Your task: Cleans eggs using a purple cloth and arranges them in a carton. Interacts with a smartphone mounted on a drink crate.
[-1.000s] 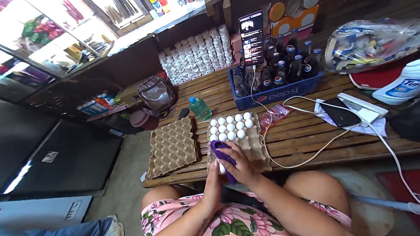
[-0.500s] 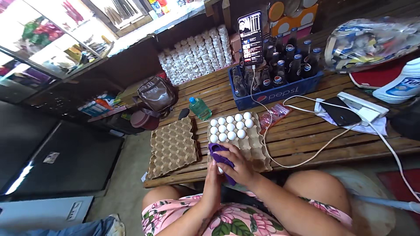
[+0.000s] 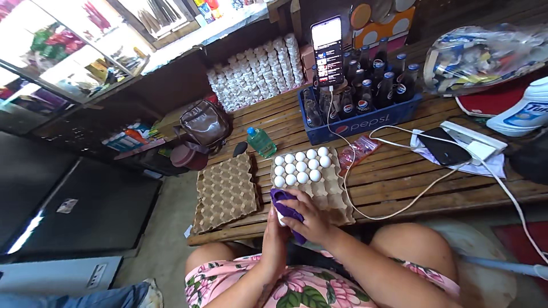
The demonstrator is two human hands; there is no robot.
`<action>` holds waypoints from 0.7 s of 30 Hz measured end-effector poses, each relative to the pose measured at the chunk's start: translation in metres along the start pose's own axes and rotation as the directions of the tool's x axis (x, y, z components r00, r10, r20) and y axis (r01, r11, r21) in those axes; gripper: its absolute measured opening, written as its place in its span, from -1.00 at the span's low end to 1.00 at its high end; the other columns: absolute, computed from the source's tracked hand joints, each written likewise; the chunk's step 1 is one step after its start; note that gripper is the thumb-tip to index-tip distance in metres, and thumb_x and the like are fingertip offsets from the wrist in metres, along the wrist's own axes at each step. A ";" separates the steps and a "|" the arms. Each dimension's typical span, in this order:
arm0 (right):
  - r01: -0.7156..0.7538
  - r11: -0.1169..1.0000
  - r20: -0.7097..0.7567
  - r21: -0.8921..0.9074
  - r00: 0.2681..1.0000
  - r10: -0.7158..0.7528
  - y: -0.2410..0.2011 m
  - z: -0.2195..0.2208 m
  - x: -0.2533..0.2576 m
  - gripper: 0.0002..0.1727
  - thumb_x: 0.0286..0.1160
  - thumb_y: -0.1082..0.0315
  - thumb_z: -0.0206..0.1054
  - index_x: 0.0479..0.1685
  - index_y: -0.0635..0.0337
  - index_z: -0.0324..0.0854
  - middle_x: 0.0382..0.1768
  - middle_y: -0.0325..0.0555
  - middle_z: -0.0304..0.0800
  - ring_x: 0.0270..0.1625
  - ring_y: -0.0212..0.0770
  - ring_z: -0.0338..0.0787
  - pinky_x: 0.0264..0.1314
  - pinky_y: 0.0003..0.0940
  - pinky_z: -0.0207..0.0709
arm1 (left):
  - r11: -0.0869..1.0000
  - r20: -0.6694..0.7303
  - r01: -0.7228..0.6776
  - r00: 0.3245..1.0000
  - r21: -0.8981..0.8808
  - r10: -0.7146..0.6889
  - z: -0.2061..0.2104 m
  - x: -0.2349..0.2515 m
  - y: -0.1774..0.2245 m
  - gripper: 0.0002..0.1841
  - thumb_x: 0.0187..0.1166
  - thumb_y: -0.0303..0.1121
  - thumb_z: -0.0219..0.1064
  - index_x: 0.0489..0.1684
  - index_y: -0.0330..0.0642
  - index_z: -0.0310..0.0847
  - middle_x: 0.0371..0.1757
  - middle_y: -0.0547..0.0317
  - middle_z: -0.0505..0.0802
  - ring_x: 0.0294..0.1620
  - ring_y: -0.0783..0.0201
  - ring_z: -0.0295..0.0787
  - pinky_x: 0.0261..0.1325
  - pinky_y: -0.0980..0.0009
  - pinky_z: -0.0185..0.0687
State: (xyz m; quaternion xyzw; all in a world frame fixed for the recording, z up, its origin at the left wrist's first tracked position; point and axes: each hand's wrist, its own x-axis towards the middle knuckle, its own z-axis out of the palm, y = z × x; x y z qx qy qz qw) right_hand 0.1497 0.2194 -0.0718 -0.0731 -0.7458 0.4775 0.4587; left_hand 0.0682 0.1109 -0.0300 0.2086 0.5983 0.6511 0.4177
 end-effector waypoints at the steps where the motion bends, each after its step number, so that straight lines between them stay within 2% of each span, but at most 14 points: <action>1: -0.015 1.000 -0.013 -0.005 1.000 0.015 0.001 -0.001 0.000 -0.52 0.66 -0.08 0.26 0.35 0.00 0.68 0.45 0.16 0.61 0.52 -0.05 0.59 0.54 -0.12 0.51 | 0.999 0.019 0.025 0.999 0.026 -0.026 0.000 0.000 -0.001 -0.35 0.87 0.06 -0.41 0.59 -0.26 0.24 0.14 -0.02 0.81 0.12 0.19 0.82 0.19 0.21 0.77; 4: -0.093 0.996 -0.063 0.005 0.994 0.094 0.001 -0.004 0.002 -0.53 0.68 -0.02 0.25 0.34 0.08 0.69 0.42 0.17 0.63 0.50 -0.05 0.61 0.54 -0.11 0.51 | 0.995 0.030 0.075 0.997 0.068 -0.077 0.000 -0.001 -0.004 -0.38 0.86 0.03 -0.34 0.58 -0.30 0.20 0.08 -0.03 0.79 -0.01 0.19 0.82 0.07 0.24 0.78; 7: -0.147 0.989 -0.106 0.018 0.983 0.148 0.001 -0.005 0.003 -0.54 0.70 0.06 0.23 0.36 0.17 0.68 0.41 0.22 0.63 0.51 -0.01 0.59 0.57 -0.09 0.46 | 0.998 0.020 0.048 0.999 0.051 -0.049 0.002 -0.001 -0.001 -0.40 0.86 0.02 -0.35 0.42 -0.32 0.31 -0.05 0.02 0.80 -0.10 0.24 0.82 0.01 0.29 0.78; 10: -0.132 0.991 -0.086 0.020 0.987 0.133 0.002 -0.003 0.002 -0.52 0.71 0.03 0.21 0.38 0.15 0.67 0.42 0.22 0.61 0.52 0.00 0.58 0.58 -0.08 0.46 | 1.000 -0.021 -0.014 1.000 -0.011 0.014 0.005 -0.001 0.003 -0.39 0.86 0.05 -0.40 0.24 -0.26 0.45 -0.19 0.10 0.82 -0.22 0.31 0.81 -0.09 0.36 0.78; 12: -0.100 0.995 -0.038 0.029 0.994 0.101 0.001 -0.001 0.000 -0.52 0.71 -0.01 0.21 0.37 0.11 0.67 0.44 0.20 0.60 0.53 -0.01 0.58 0.57 -0.09 0.48 | 0.999 -0.040 -0.035 0.999 -0.033 0.034 0.003 0.001 0.003 -0.40 0.86 0.06 -0.42 0.27 -0.22 0.42 -0.16 0.11 0.82 -0.19 0.31 0.82 -0.08 0.36 0.78; 14: -0.038 0.999 -0.002 0.035 0.999 0.038 0.000 0.000 -0.001 -0.54 0.70 -0.03 0.22 0.36 0.06 0.67 0.45 0.19 0.60 0.53 -0.03 0.58 0.57 -0.10 0.49 | 0.999 -0.033 -0.019 0.999 -0.036 0.017 0.000 0.002 0.002 -0.40 0.87 0.05 -0.38 0.48 -0.25 0.28 0.05 0.03 0.81 0.03 0.23 0.82 0.13 0.25 0.78; 16: -0.005 1.000 -0.001 0.030 1.000 0.005 -0.001 0.000 0.000 -0.55 0.69 -0.06 0.23 0.34 0.01 0.67 0.45 0.14 0.60 0.53 -0.08 0.58 0.56 -0.14 0.49 | 1.000 -0.006 0.005 1.000 -0.028 -0.006 -0.002 0.002 -0.001 -0.42 0.87 0.04 -0.28 0.57 -0.26 0.16 0.13 -0.02 0.78 0.13 0.19 0.81 0.21 0.20 0.76; 17: -0.013 0.999 -0.016 0.033 1.000 0.014 -0.001 -0.001 0.000 -0.54 0.68 -0.05 0.24 0.33 0.03 0.68 0.43 0.15 0.62 0.52 -0.08 0.59 0.56 -0.14 0.50 | 1.000 0.011 0.007 1.000 -0.015 -0.007 -0.003 0.002 -0.003 -0.45 0.85 0.03 -0.21 0.53 -0.24 0.17 0.11 0.01 0.78 0.11 0.20 0.80 0.18 0.22 0.76; 19: -0.078 0.994 -0.057 0.077 0.995 0.083 -0.001 -0.003 0.002 -0.55 0.66 0.02 0.28 0.31 0.15 0.70 0.39 0.17 0.65 0.49 -0.08 0.61 0.56 -0.14 0.49 | 1.000 0.052 -0.009 0.999 0.014 0.008 -0.001 0.002 -0.001 -0.56 0.83 -0.02 -0.11 0.34 -0.21 0.23 0.00 0.10 0.78 0.01 0.25 0.81 0.09 0.26 0.79; 21: -0.174 0.975 -0.086 0.140 0.979 0.187 -0.004 -0.006 0.004 -0.52 0.66 0.09 0.27 0.33 0.27 0.68 0.37 0.19 0.66 0.48 -0.12 0.61 0.57 -0.19 0.47 | 1.000 0.075 -0.020 0.997 0.024 0.018 0.001 0.001 0.000 -0.60 0.83 -0.06 -0.09 0.30 -0.21 0.28 -0.04 0.11 0.79 -0.04 0.26 0.82 0.04 0.27 0.81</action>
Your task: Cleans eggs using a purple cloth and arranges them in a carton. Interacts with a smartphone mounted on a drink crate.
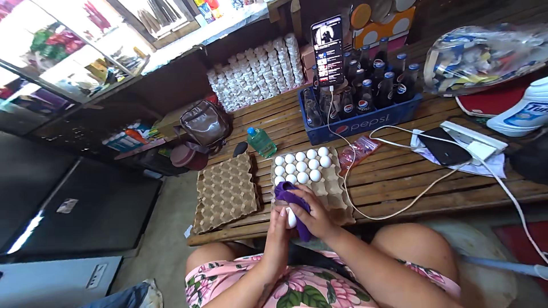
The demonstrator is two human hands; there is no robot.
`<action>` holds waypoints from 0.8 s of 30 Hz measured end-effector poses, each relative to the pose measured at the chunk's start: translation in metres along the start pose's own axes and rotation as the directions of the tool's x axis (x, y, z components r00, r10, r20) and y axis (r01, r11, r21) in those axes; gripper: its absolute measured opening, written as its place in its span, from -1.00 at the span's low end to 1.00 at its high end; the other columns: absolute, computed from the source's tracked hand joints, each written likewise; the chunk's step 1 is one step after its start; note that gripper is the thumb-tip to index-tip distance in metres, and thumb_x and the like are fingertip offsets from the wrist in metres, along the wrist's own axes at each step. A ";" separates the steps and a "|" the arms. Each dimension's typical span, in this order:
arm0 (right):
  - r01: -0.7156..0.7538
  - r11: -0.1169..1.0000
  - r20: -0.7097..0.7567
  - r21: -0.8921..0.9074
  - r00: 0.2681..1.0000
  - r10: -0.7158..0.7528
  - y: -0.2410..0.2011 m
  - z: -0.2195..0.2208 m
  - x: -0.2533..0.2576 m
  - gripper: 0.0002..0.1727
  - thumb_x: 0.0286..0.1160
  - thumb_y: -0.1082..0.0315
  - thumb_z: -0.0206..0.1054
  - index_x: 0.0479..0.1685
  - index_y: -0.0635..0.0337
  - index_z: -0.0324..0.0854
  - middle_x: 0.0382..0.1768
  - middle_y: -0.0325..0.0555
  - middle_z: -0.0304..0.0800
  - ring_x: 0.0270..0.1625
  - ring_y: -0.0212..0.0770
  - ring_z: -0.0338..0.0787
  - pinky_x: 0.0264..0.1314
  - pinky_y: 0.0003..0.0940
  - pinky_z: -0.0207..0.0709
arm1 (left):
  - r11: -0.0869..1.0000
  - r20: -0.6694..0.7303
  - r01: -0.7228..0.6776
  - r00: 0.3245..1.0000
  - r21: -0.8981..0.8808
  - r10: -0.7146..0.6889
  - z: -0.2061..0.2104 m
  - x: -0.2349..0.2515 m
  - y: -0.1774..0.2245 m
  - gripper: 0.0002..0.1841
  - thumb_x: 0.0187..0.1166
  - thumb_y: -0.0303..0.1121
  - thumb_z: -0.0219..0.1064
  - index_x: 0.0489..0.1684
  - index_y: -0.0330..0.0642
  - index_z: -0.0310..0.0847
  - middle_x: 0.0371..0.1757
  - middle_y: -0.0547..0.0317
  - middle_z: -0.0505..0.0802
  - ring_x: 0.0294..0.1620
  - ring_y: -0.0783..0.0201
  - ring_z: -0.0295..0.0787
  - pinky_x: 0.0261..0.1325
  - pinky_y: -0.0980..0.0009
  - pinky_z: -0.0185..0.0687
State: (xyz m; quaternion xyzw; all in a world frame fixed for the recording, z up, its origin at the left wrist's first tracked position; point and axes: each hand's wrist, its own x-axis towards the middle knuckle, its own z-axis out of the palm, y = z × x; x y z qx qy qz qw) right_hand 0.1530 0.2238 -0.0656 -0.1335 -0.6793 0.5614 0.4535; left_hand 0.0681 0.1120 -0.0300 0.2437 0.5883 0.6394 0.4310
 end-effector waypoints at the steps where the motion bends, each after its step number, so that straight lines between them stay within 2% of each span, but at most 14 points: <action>1: -0.041 0.999 -0.004 0.026 0.999 0.041 -0.001 -0.001 0.001 -0.51 0.67 0.11 0.25 0.35 0.31 0.65 0.37 0.20 0.65 0.49 -0.14 0.60 0.57 -0.22 0.46 | 1.000 0.002 -0.007 1.000 -0.002 0.007 0.000 0.000 0.001 -0.60 0.83 -0.07 -0.09 0.31 -0.21 0.30 -0.04 0.11 0.80 -0.05 0.26 0.83 0.02 0.28 0.81; 3: -0.078 0.996 0.019 0.053 0.997 0.077 -0.002 -0.001 0.000 -0.49 0.69 0.12 0.22 0.39 0.35 0.62 0.39 0.24 0.62 0.51 -0.12 0.58 0.59 -0.23 0.43 | 1.000 -0.018 -0.023 1.000 -0.012 0.022 0.001 -0.001 0.002 -0.56 0.83 -0.03 -0.13 0.34 -0.22 0.33 -0.03 0.11 0.80 -0.05 0.26 0.83 0.03 0.29 0.81; 5: -0.052 0.998 0.066 0.044 0.997 0.050 -0.002 0.000 -0.002 -0.48 0.70 0.09 0.22 0.40 0.32 0.62 0.43 0.25 0.60 0.55 -0.09 0.55 0.62 -0.19 0.41 | 0.999 -0.068 -0.020 0.998 -0.044 0.017 0.001 0.001 0.002 -0.49 0.84 0.02 -0.18 0.38 -0.23 0.33 -0.01 0.08 0.80 -0.04 0.26 0.82 0.05 0.28 0.79; 7: 0.032 0.999 0.107 -0.010 0.994 -0.031 -0.001 0.003 -0.004 -0.49 0.68 0.02 0.24 0.38 0.21 0.66 0.45 0.23 0.60 0.55 -0.03 0.56 0.61 -0.11 0.43 | 0.997 -0.116 0.000 0.993 -0.078 -0.009 0.000 0.003 0.003 -0.47 0.86 0.02 -0.24 0.45 -0.24 0.24 0.02 0.04 0.79 -0.01 0.25 0.82 0.08 0.27 0.79; 10: 0.156 0.986 0.116 -0.059 0.982 -0.149 0.003 0.005 -0.005 -0.56 0.68 -0.02 0.25 0.34 0.01 0.69 0.42 0.12 0.63 0.52 -0.10 0.59 0.56 -0.16 0.49 | 0.994 -0.112 -0.008 0.994 -0.105 -0.004 -0.003 0.003 0.001 -0.52 0.85 -0.01 -0.17 0.44 -0.24 0.21 0.05 0.01 0.79 0.06 0.22 0.81 0.15 0.25 0.77; 13: 0.107 0.994 0.083 -0.036 0.991 -0.104 0.001 0.003 -0.004 -0.55 0.69 0.01 0.24 0.32 0.12 0.70 0.39 0.14 0.65 0.50 -0.13 0.61 0.56 -0.18 0.49 | 0.993 -0.072 -0.038 0.997 -0.111 0.030 -0.003 0.003 0.000 -0.63 0.80 -0.03 -0.03 0.22 -0.16 0.30 -0.06 0.10 0.80 -0.04 0.26 0.83 0.05 0.30 0.79; 16: 0.026 1.000 0.072 -0.016 0.997 -0.025 -0.001 0.001 -0.003 -0.50 0.71 0.03 0.22 0.36 0.23 0.67 0.41 0.18 0.64 0.52 -0.11 0.59 0.59 -0.17 0.45 | 0.989 -0.088 -0.074 0.994 -0.128 0.063 -0.002 0.003 0.002 -0.59 0.78 0.00 0.01 0.23 -0.16 0.37 -0.10 0.14 0.81 -0.10 0.30 0.82 0.00 0.33 0.79; 18: 0.045 0.999 0.079 -0.029 0.996 -0.043 0.001 0.002 -0.004 -0.51 0.69 0.02 0.24 0.35 0.20 0.68 0.41 0.19 0.64 0.51 -0.09 0.60 0.57 -0.15 0.47 | 0.988 -0.137 -0.066 0.990 -0.141 0.047 0.001 0.004 0.006 -0.56 0.83 0.02 -0.11 0.26 -0.17 0.36 -0.11 0.13 0.82 -0.14 0.31 0.83 -0.03 0.34 0.79; 20: 0.105 0.993 0.097 -0.059 0.990 -0.099 0.002 0.004 -0.006 -0.55 0.66 0.01 0.28 0.34 0.07 0.71 0.42 0.16 0.63 0.51 -0.07 0.60 0.55 -0.13 0.50 | 0.988 -0.206 -0.041 0.978 -0.150 0.009 0.004 0.006 0.010 -0.50 0.87 0.02 -0.28 0.25 -0.18 0.42 -0.15 0.11 0.84 -0.19 0.31 0.83 -0.10 0.36 0.79; 22: 0.192 0.976 0.121 -0.100 0.976 -0.180 0.004 0.006 -0.006 -0.61 0.65 0.01 0.30 0.31 -0.04 0.72 0.42 0.12 0.64 0.51 -0.09 0.60 0.55 -0.18 0.50 | 0.987 -0.200 -0.025 0.980 -0.157 -0.007 0.001 0.006 0.009 -0.44 0.88 0.03 -0.35 0.36 -0.21 0.38 -0.05 0.05 0.84 -0.05 0.25 0.84 0.05 0.28 0.79; 24: 0.243 0.962 0.144 -0.124 0.964 -0.224 0.005 0.006 -0.005 -0.62 0.65 -0.01 0.29 0.29 -0.09 0.72 0.43 0.10 0.63 0.51 -0.09 0.60 0.56 -0.19 0.49 | 0.990 -0.166 -0.019 0.986 -0.138 -0.004 -0.002 0.005 0.005 -0.45 0.88 0.03 -0.31 0.48 -0.24 0.27 0.04 0.01 0.82 0.05 0.20 0.83 0.15 0.22 0.78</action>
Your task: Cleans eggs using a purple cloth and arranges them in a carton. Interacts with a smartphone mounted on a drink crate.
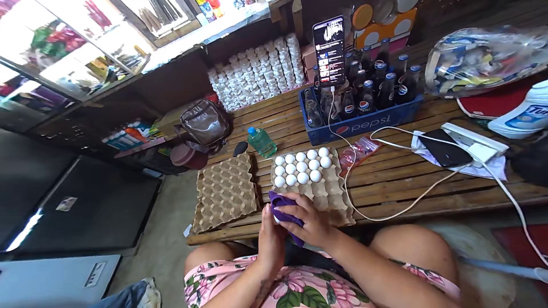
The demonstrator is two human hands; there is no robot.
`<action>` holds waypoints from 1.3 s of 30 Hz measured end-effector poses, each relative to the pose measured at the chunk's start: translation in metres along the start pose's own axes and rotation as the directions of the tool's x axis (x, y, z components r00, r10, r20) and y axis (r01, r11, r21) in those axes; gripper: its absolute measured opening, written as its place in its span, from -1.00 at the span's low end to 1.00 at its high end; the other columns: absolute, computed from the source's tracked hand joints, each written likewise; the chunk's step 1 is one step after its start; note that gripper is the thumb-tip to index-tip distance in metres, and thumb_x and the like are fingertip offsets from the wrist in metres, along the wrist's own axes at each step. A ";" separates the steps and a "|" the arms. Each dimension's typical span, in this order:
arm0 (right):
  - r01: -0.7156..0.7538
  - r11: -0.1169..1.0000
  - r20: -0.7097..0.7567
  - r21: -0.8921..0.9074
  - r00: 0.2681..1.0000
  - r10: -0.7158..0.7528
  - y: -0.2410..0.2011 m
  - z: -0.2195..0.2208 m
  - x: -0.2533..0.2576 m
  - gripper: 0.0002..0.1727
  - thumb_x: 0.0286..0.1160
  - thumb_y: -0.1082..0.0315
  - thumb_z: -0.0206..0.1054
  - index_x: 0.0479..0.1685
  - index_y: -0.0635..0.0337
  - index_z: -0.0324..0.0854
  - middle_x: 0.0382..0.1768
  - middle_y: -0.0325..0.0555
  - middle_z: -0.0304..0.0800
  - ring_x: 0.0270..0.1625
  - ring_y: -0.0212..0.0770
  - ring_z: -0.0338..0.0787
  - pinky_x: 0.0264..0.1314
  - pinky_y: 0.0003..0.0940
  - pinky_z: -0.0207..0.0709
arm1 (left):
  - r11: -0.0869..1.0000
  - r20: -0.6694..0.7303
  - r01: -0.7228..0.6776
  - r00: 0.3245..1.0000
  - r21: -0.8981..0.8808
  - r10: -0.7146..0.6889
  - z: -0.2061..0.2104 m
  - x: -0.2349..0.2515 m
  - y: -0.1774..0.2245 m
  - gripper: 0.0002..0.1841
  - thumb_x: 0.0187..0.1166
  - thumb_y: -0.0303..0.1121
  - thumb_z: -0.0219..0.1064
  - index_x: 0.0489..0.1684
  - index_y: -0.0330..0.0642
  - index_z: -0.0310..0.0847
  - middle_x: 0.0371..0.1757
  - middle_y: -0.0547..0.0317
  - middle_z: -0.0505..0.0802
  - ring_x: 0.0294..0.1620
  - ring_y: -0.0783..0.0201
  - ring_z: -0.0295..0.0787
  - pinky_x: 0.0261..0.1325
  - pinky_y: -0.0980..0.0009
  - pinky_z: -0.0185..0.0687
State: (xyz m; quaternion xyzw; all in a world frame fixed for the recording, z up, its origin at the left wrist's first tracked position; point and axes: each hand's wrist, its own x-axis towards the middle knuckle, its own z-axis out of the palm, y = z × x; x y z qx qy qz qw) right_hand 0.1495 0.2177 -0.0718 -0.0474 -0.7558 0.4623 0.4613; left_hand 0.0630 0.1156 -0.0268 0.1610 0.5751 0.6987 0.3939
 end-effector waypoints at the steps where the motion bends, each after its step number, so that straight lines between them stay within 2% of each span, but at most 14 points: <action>1: -0.004 1.000 0.002 0.006 1.000 0.004 0.000 -0.001 0.000 -0.62 0.66 -0.02 0.28 0.28 -0.08 0.72 0.42 0.10 0.64 0.50 -0.10 0.60 0.55 -0.19 0.49 | 1.000 0.017 0.006 1.000 0.023 -0.006 -0.001 -0.001 -0.002 -0.48 0.87 0.01 -0.28 0.48 -0.22 0.22 0.05 0.02 0.82 0.05 0.21 0.83 0.14 0.23 0.78; 3: -0.076 0.996 -0.010 0.054 0.997 0.076 -0.003 -0.003 0.000 -0.58 0.66 -0.04 0.27 0.26 0.01 0.73 0.40 0.10 0.65 0.51 -0.12 0.60 0.55 -0.19 0.50 | 0.999 0.053 0.018 0.998 0.048 -0.021 -0.002 -0.002 -0.004 -0.48 0.83 0.01 -0.17 0.49 -0.24 0.20 0.07 0.01 0.80 0.07 0.20 0.82 0.16 0.23 0.77; 7: -0.225 0.965 -0.027 0.137 0.973 0.231 -0.005 -0.004 0.000 -0.46 0.68 -0.03 0.23 0.29 0.27 0.70 0.36 0.19 0.68 0.47 -0.13 0.64 0.52 -0.20 0.52 | 0.999 0.071 -0.043 0.997 0.025 0.042 -0.001 -0.002 -0.002 -0.54 0.78 0.03 -0.01 0.26 -0.21 0.30 -0.05 0.10 0.80 -0.04 0.27 0.82 0.06 0.29 0.79; 11: -0.159 0.984 -0.022 0.077 0.987 0.162 -0.006 -0.002 -0.002 -0.53 0.64 -0.01 0.30 0.30 0.13 0.73 0.40 0.18 0.65 0.49 -0.09 0.62 0.53 -0.18 0.52 | 0.998 -0.018 -0.052 0.999 -0.032 0.052 0.003 -0.001 0.003 -0.54 0.86 0.00 -0.19 0.30 -0.21 0.32 -0.10 0.09 0.83 -0.10 0.28 0.84 0.00 0.31 0.80; 14: -0.048 0.999 -0.023 0.008 0.999 0.049 -0.005 0.000 -0.002 -0.61 0.61 -0.01 0.34 0.27 -0.06 0.73 0.37 0.10 0.67 0.46 -0.14 0.64 0.50 -0.24 0.54 | 0.999 -0.035 -0.019 0.999 -0.033 0.017 0.001 0.000 0.002 -0.47 0.86 0.05 -0.25 0.43 -0.22 0.26 0.00 0.03 0.83 0.00 0.21 0.85 0.09 0.23 0.80; 18: -0.117 0.991 -0.021 0.061 0.993 0.118 -0.006 -0.001 -0.001 -0.56 0.60 -0.04 0.33 0.22 0.06 0.76 0.36 0.11 0.69 0.46 -0.14 0.65 0.50 -0.21 0.56 | 1.000 0.017 -0.009 1.000 -0.009 0.009 -0.002 -0.001 -0.001 -0.46 0.84 0.04 -0.16 0.50 -0.24 0.18 0.11 -0.02 0.78 0.11 0.20 0.80 0.19 0.23 0.76; 21: -0.189 0.975 -0.010 0.112 0.981 0.192 -0.004 -0.001 -0.002 -0.49 0.64 -0.06 0.27 0.23 0.17 0.75 0.36 0.12 0.69 0.46 -0.14 0.64 0.50 -0.20 0.53 | 1.000 -0.003 -0.029 1.000 -0.012 0.029 0.001 -0.002 0.001 -0.50 0.87 0.02 -0.27 0.29 -0.22 0.36 -0.06 0.06 0.81 -0.05 0.26 0.83 0.04 0.30 0.79; 23: -0.210 0.971 -0.001 0.114 0.977 0.212 -0.003 -0.002 -0.003 -0.48 0.64 -0.06 0.27 0.26 0.18 0.75 0.38 0.13 0.67 0.47 -0.13 0.63 0.51 -0.20 0.53 | 0.998 -0.022 -0.048 0.999 -0.049 0.047 0.004 -0.001 0.004 -0.40 0.86 0.08 -0.38 0.09 -0.16 0.52 -0.23 0.14 0.85 -0.23 0.32 0.83 -0.13 0.37 0.80; 25: -0.214 0.971 0.015 0.108 0.977 0.213 -0.003 -0.002 -0.003 -0.50 0.62 -0.04 0.31 0.28 0.17 0.75 0.40 0.15 0.65 0.48 -0.10 0.62 0.53 -0.18 0.51 | 0.992 -0.033 -0.038 0.999 -0.119 0.034 0.005 0.000 0.008 -0.33 0.83 0.18 -0.42 0.05 -0.14 0.54 -0.25 0.13 0.84 -0.27 0.31 0.81 -0.17 0.38 0.78; 30: -0.108 0.994 -0.007 0.034 0.994 0.109 -0.003 0.005 -0.004 -0.53 0.61 -0.06 0.32 0.30 0.02 0.76 0.39 0.14 0.67 0.47 -0.09 0.63 0.51 -0.19 0.53 | 0.971 -0.052 -0.013 0.999 -0.241 0.001 0.002 0.002 0.011 -0.26 0.77 0.28 -0.41 0.10 -0.14 0.54 -0.10 0.07 0.87 -0.05 0.23 0.87 0.02 0.24 0.82; 35: 0.024 0.998 -0.057 -0.058 0.998 -0.027 -0.001 0.005 -0.002 -0.58 0.62 -0.08 0.31 0.26 -0.09 0.76 0.37 0.10 0.68 0.46 -0.11 0.64 0.53 -0.23 0.51 | 0.992 -0.037 -0.026 0.999 -0.126 0.021 0.003 0.001 0.007 -0.32 0.84 0.16 -0.41 0.25 -0.21 0.49 0.00 0.05 0.86 0.05 0.21 0.84 0.16 0.19 0.78; 36: 0.036 0.997 -0.060 -0.071 0.997 -0.041 -0.001 0.005 -0.001 -0.59 0.61 -0.08 0.31 0.26 -0.11 0.76 0.37 0.09 0.68 0.46 -0.12 0.64 0.53 -0.23 0.51 | 0.995 -0.021 -0.021 1.000 -0.098 0.019 0.002 0.001 0.004 -0.35 0.85 0.13 -0.37 0.33 -0.23 0.45 0.04 0.03 0.85 0.09 0.20 0.83 0.20 0.18 0.77; 38: 0.017 0.998 -0.079 -0.060 0.997 -0.022 0.000 0.003 -0.001 -0.60 0.62 -0.07 0.31 0.24 -0.09 0.76 0.37 0.09 0.68 0.46 -0.12 0.64 0.53 -0.22 0.52 | 0.999 0.043 -0.002 0.999 -0.041 0.004 -0.002 0.001 -0.003 -0.46 0.87 0.05 -0.24 0.48 -0.22 0.24 0.11 0.01 0.80 0.14 0.20 0.80 0.23 0.19 0.74; 39: -0.025 0.999 -0.091 -0.024 0.996 0.023 0.000 0.002 -0.002 -0.60 0.62 -0.05 0.32 0.22 -0.05 0.77 0.37 0.10 0.68 0.46 -0.12 0.64 0.52 -0.22 0.54 | 1.000 0.067 0.002 0.998 -0.028 0.000 -0.003 0.000 -0.005 -0.50 0.86 0.02 -0.17 0.46 -0.21 0.20 0.08 0.02 0.79 0.10 0.21 0.81 0.19 0.22 0.75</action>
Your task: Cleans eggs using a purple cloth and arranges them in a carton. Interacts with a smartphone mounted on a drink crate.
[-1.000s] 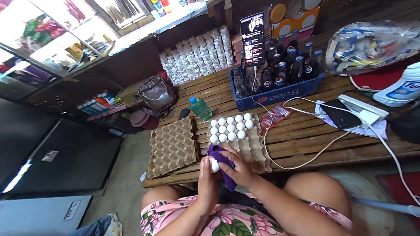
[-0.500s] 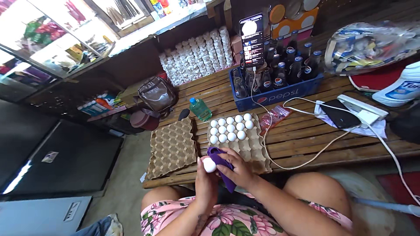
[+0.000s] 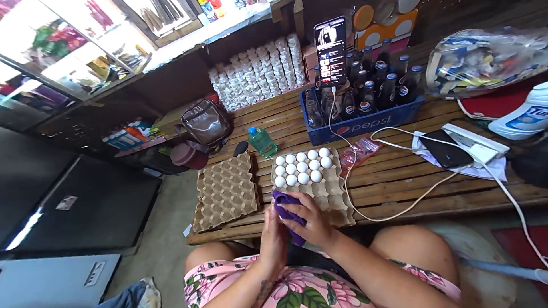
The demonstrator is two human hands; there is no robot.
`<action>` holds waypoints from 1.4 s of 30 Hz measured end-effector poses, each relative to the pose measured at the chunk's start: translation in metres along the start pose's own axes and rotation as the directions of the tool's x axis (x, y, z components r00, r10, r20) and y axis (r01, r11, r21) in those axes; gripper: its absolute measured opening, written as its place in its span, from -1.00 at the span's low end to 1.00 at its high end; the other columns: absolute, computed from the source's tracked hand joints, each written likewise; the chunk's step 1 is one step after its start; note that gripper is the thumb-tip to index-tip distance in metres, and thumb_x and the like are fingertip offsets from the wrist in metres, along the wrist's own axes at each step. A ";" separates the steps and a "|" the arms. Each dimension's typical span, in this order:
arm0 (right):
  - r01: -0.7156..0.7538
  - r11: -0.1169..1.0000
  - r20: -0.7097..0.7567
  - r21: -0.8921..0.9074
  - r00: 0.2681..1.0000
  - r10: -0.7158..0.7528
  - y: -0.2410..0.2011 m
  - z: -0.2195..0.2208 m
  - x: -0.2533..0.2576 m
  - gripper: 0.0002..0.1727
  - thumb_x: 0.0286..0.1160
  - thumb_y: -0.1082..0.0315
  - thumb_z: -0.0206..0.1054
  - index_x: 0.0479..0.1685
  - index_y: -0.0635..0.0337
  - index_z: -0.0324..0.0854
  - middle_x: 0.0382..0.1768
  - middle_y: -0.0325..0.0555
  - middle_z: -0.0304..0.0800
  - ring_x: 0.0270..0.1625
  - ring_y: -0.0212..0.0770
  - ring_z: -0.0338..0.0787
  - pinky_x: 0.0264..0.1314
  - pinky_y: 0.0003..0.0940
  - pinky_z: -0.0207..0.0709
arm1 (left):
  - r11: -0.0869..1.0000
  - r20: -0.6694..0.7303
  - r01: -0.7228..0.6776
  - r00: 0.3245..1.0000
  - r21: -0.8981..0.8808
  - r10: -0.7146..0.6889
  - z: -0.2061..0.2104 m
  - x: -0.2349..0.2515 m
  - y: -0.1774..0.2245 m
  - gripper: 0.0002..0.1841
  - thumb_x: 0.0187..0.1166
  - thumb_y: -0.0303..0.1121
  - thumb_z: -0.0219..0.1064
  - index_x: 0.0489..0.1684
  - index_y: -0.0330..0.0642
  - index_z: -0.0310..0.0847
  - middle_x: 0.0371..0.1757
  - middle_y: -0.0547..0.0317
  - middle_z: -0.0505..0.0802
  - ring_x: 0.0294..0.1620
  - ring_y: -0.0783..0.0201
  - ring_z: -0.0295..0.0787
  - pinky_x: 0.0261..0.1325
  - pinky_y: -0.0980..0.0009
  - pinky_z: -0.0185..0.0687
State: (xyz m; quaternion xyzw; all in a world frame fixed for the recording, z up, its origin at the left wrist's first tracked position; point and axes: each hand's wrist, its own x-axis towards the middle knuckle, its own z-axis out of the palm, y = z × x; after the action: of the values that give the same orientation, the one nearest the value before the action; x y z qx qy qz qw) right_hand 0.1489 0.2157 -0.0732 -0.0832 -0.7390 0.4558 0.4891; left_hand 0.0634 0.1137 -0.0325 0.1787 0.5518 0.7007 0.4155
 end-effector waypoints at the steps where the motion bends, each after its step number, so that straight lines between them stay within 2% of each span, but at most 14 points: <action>1: -0.061 0.996 -0.007 0.058 0.998 0.062 -0.001 -0.001 0.000 -0.59 0.62 -0.03 0.32 0.21 0.04 0.77 0.37 0.13 0.67 0.47 -0.13 0.63 0.52 -0.21 0.54 | 1.000 0.019 -0.002 1.000 0.008 0.002 0.000 -0.001 -0.001 -0.56 0.85 -0.03 -0.11 0.41 -0.19 0.22 0.02 0.06 0.80 0.04 0.24 0.82 0.14 0.25 0.77; 4: -0.228 0.950 -0.015 0.215 0.972 0.236 -0.005 -0.005 0.003 -0.53 0.61 0.06 0.31 0.19 0.31 0.75 0.35 0.19 0.67 0.47 -0.20 0.62 0.54 -0.32 0.49 | 0.999 0.054 -0.034 0.998 0.010 0.034 0.003 -0.001 0.000 -0.73 0.82 -0.18 0.02 0.26 -0.13 0.29 -0.14 0.19 0.79 -0.13 0.33 0.82 -0.01 0.36 0.78; 8: -0.325 0.911 -0.010 0.253 0.941 0.339 -0.008 -0.006 0.005 -0.51 0.65 0.10 0.28 0.27 0.36 0.69 0.34 0.18 0.67 0.46 -0.23 0.61 0.54 -0.35 0.46 | 0.993 0.059 -0.112 0.992 -0.026 0.113 0.002 0.001 0.001 -0.67 0.72 -0.28 0.21 0.32 -0.18 0.31 0.02 0.11 0.79 -0.03 0.28 0.83 0.13 0.30 0.79; 10: -0.345 0.901 -0.002 0.264 0.934 0.358 -0.008 -0.005 0.005 -0.51 0.65 0.12 0.28 0.30 0.38 0.67 0.35 0.20 0.66 0.46 -0.23 0.61 0.55 -0.35 0.45 | 0.989 0.031 -0.139 0.990 -0.051 0.141 0.002 0.002 0.003 -0.66 0.71 -0.30 0.22 0.33 -0.18 0.30 0.05 0.11 0.79 -0.01 0.28 0.84 0.16 0.30 0.79; 15: -0.362 0.895 0.042 0.260 0.930 0.364 -0.008 -0.002 0.003 -0.47 0.63 0.15 0.29 0.39 0.40 0.60 0.36 0.20 0.64 0.48 -0.22 0.59 0.57 -0.34 0.44 | 0.981 -0.066 -0.169 0.984 -0.094 0.163 0.004 0.003 0.009 -0.66 0.75 -0.28 0.16 0.36 -0.16 0.25 0.06 0.10 0.78 -0.01 0.28 0.84 0.14 0.33 0.78; 17: -0.322 0.921 0.036 0.221 0.946 0.322 -0.007 -0.001 0.002 -0.46 0.61 0.14 0.32 0.41 0.38 0.60 0.37 0.20 0.65 0.48 -0.20 0.60 0.57 -0.33 0.45 | 0.980 -0.092 -0.171 0.983 -0.103 0.162 0.005 0.004 0.011 -0.66 0.76 -0.30 0.14 0.39 -0.18 0.23 0.09 0.08 0.76 0.01 0.26 0.84 0.14 0.31 0.80; 21: -0.229 0.970 0.014 0.083 0.973 0.229 -0.006 0.001 -0.001 -0.48 0.58 0.09 0.36 0.43 0.19 0.65 0.42 0.23 0.61 0.49 -0.08 0.61 0.53 -0.18 0.51 | 0.983 -0.090 -0.170 0.982 -0.073 0.163 0.004 0.005 0.011 -0.68 0.76 -0.34 0.13 0.38 -0.15 0.22 0.07 0.11 0.76 0.00 0.29 0.83 0.13 0.32 0.80; 24: -0.158 0.987 -0.009 0.021 0.987 0.158 -0.001 0.002 -0.002 -0.53 0.57 0.07 0.36 0.38 0.09 0.70 0.43 0.24 0.60 0.50 -0.03 0.61 0.51 -0.14 0.53 | 0.983 -0.064 -0.180 0.982 -0.017 0.179 0.001 0.005 0.006 -0.66 0.68 -0.41 0.22 0.34 -0.16 0.26 0.03 0.14 0.77 -0.02 0.31 0.82 0.11 0.32 0.78; 27: -0.150 0.989 -0.024 0.011 0.988 0.151 -0.001 -0.001 0.000 -0.54 0.60 0.05 0.33 0.34 0.12 0.71 0.40 0.23 0.63 0.47 -0.05 0.63 0.50 -0.18 0.53 | 0.981 -0.009 -0.195 0.981 0.019 0.195 -0.001 0.003 0.002 -0.63 0.62 -0.43 0.32 0.32 -0.19 0.31 0.05 0.14 0.78 0.01 0.31 0.82 0.16 0.32 0.77; 31: -0.266 0.947 -0.030 0.181 0.961 0.276 -0.007 -0.007 0.006 -0.53 0.65 0.13 0.27 0.27 0.36 0.69 0.34 0.22 0.67 0.45 -0.18 0.62 0.53 -0.32 0.48 | 0.982 0.068 -0.186 0.981 0.037 0.184 0.000 0.002 0.001 -0.60 0.56 -0.45 0.38 0.31 -0.22 0.39 0.05 0.14 0.79 0.01 0.31 0.82 0.15 0.33 0.77; 36: -0.307 0.918 -0.025 0.250 0.946 0.323 -0.007 -0.008 0.005 -0.51 0.72 0.14 0.17 0.28 0.43 0.66 0.36 0.23 0.66 0.51 -0.21 0.58 0.59 -0.35 0.42 | 0.990 0.077 -0.138 0.988 0.019 0.136 0.002 0.001 0.004 -0.61 0.63 -0.42 0.30 0.37 -0.22 0.34 0.04 0.12 0.79 -0.03 0.31 0.83 0.10 0.34 0.79; 42: -0.219 0.958 0.017 0.188 0.976 0.219 -0.004 -0.006 0.003 -0.47 0.73 0.08 0.14 0.35 0.38 0.64 0.38 0.24 0.64 0.51 -0.16 0.58 0.61 -0.29 0.41 | 0.994 0.045 -0.102 0.994 -0.028 0.103 0.002 0.003 0.008 -0.62 0.75 -0.30 0.16 0.43 -0.22 0.30 0.07 0.06 0.81 0.00 0.25 0.85 0.13 0.28 0.80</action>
State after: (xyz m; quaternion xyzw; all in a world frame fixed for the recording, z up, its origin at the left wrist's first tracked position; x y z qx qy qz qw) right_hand 0.1537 0.2183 -0.0677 -0.1187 -0.6776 0.5749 0.4430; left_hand 0.0599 0.1171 -0.0247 0.2178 0.5232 0.7236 0.3940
